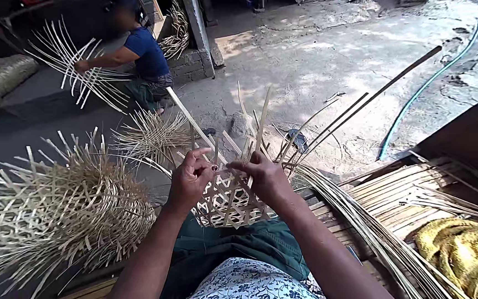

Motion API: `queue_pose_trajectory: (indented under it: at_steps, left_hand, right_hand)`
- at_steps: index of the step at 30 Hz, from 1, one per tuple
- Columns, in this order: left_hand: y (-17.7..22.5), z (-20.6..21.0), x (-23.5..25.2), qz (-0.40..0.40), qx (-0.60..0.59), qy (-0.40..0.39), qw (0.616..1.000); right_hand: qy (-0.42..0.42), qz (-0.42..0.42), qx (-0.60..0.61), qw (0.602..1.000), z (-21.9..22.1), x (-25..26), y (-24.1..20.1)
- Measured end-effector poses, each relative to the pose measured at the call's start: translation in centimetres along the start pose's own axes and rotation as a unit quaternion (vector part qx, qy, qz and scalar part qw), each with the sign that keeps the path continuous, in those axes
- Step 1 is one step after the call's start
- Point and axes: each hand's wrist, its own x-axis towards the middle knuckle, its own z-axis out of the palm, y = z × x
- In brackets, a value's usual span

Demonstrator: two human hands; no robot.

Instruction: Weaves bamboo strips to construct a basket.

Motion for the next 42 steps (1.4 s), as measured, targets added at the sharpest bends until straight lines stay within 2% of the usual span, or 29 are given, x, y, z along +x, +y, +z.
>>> queue_pose_trajectory:
  at_steps: [2, 3, 6, 9, 12, 16, 21, 24, 27, 29, 31, 33, 35, 37, 39, 42]
  left_hand:
    - [0.5, 0.4, -0.1, 0.096, 0.102, 0.033, 0.99]
    - [0.8, 0.5, 0.1, 0.154, 0.133, 0.029, 0.979]
    - [1.3, 1.2, 0.7, 0.25, 0.232, -0.065, 0.938]
    - [1.6, 0.3, 2.0, 0.252, 0.26, -0.069, 0.93]
    - [3.1, -0.5, 2.5, 0.211, 0.201, -0.032, 0.956]
    - [4.2, 1.6, 1.3, 0.195, 0.172, -0.002, 0.966]
    - [4.3, 3.7, 1.0, 0.17, 0.148, -0.008, 0.974]
    - [4.7, 4.3, 1.3, 0.165, 0.128, -0.02, 0.978]
    - [5.0, 4.4, 1.6, 0.18, 0.1, -0.038, 0.978]
    - [4.7, 4.1, 1.5, 0.191, 0.071, -0.041, 0.978]
    - [3.9, 3.5, 1.6, 0.183, 0.029, -0.054, 0.981]
    - [2.9, 2.6, 1.6, 0.168, -0.018, -0.064, 0.983]
    - [2.1, 1.6, 1.4, 0.135, -0.044, -0.075, 0.987]
    - [1.4, 1.1, 1.3, 0.11, -0.039, -0.069, 0.991]
    - [0.8, 1.1, 1.2, 0.11, 0.013, -0.046, 0.993]
    - [0.8, 1.3, 0.9, 0.134, 0.127, -0.005, 0.983]
  right_hand:
    - [-0.034, 0.009, 0.019, 0.999, -0.4, 0.2, -0.2]
    - [-0.024, -0.01, 0.045, 0.999, -0.3, 0.2, 0.0]
    - [0.065, -0.04, 0.158, 0.985, 1.1, -0.1, 0.8]
    - [0.133, 0.004, 0.235, 0.963, 1.3, -0.5, 0.6]
    - [0.167, 0.025, 0.176, 0.97, 0.1, -1.0, -0.3]
    - [0.157, 0.059, 0.053, 0.984, -0.6, -1.7, -0.5]
    - [0.124, 0.06, 0.009, 0.99, -0.9, -2.1, 0.1]
    - [0.064, 0.083, -0.071, 0.992, -2.4, -1.9, -0.9]
    - [0.058, 0.077, -0.136, 0.986, -3.2, -1.9, -2.2]
    - [0.057, 0.052, -0.088, 0.993, -3.3, -1.6, -1.8]
    - [0.029, 0.04, 0.055, 0.997, -3.6, -1.0, 0.3]
    - [-0.009, 0.055, 0.255, 0.965, -3.2, -0.2, 1.7]
    - [-0.052, 0.056, 0.384, 0.92, -2.6, 0.4, 2.3]
    - [-0.068, 0.029, 0.438, 0.896, -2.0, 0.8, 2.6]
    - [-0.063, 0.0, 0.447, 0.892, -1.1, 1.0, 3.2]
    - [-0.045, 0.057, 0.452, 0.889, -0.4, 1.0, 2.8]
